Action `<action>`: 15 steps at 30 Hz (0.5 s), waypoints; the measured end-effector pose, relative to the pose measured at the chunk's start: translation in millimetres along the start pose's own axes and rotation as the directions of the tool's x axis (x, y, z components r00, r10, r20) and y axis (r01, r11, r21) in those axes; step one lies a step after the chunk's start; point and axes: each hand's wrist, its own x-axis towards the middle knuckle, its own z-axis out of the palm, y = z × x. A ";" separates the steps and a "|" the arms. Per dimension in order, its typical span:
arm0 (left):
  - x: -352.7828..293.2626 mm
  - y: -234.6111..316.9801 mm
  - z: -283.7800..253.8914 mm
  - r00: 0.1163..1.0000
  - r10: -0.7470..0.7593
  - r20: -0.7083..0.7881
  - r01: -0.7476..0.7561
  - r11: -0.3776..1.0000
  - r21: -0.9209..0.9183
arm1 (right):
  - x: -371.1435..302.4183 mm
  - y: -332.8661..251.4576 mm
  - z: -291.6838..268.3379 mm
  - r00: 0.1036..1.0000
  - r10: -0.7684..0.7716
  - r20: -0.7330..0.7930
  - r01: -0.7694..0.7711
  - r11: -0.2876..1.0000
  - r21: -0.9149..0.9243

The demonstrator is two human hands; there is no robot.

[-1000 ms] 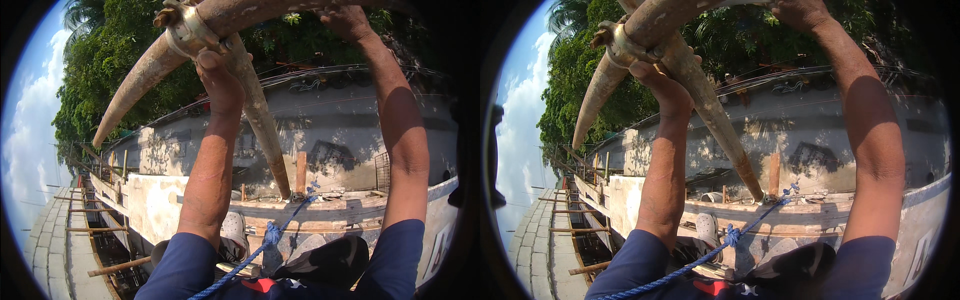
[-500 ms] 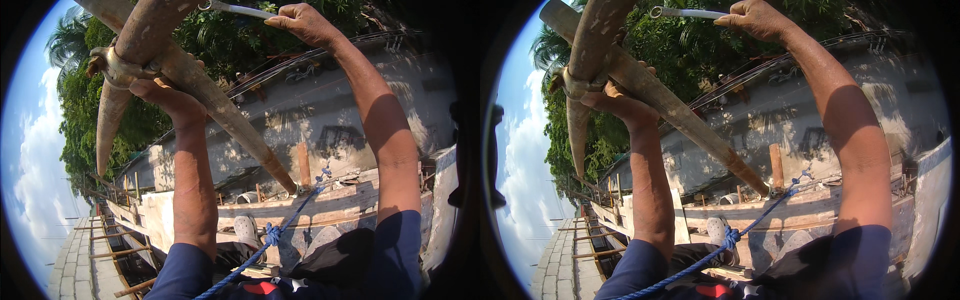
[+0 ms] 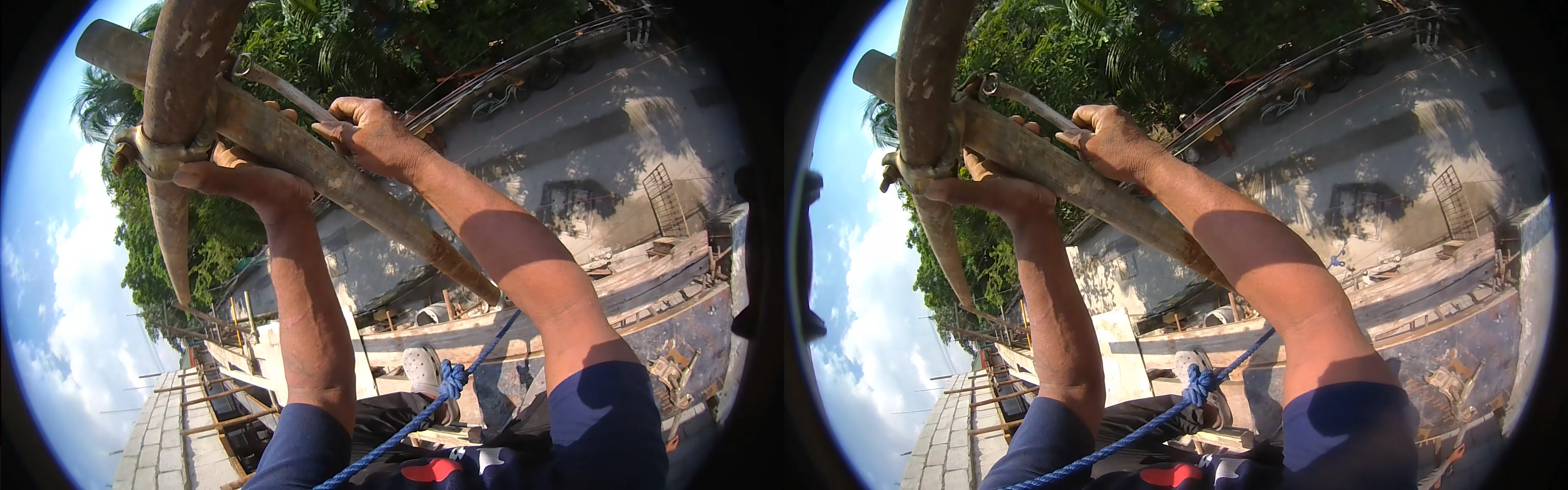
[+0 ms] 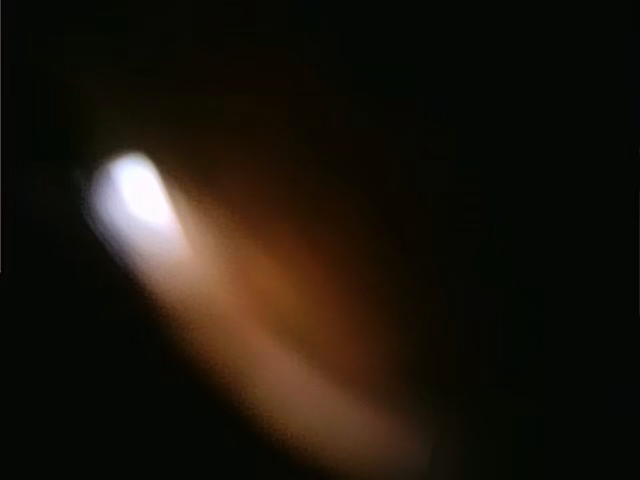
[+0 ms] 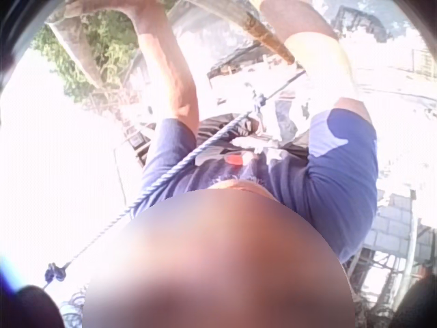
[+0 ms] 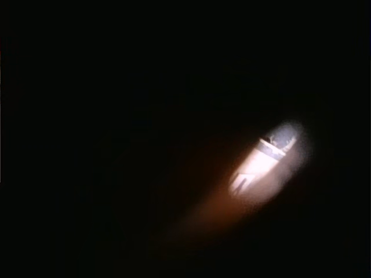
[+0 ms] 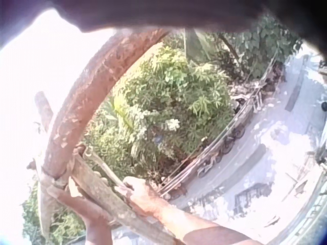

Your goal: The person secures a curved metal bar to a vertical pole using a metal clamp and a wrench. They tighten the clamp by hand and then use the wrench to fully secure the connection on a construction site.

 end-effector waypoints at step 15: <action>2.2 -0.5 -2.0 0.999 0.019 0.037 -0.019 1.000 0.001 | 22.8 17.5 16.2 0.946 -0.253 -0.204 0.271 0.961 0.062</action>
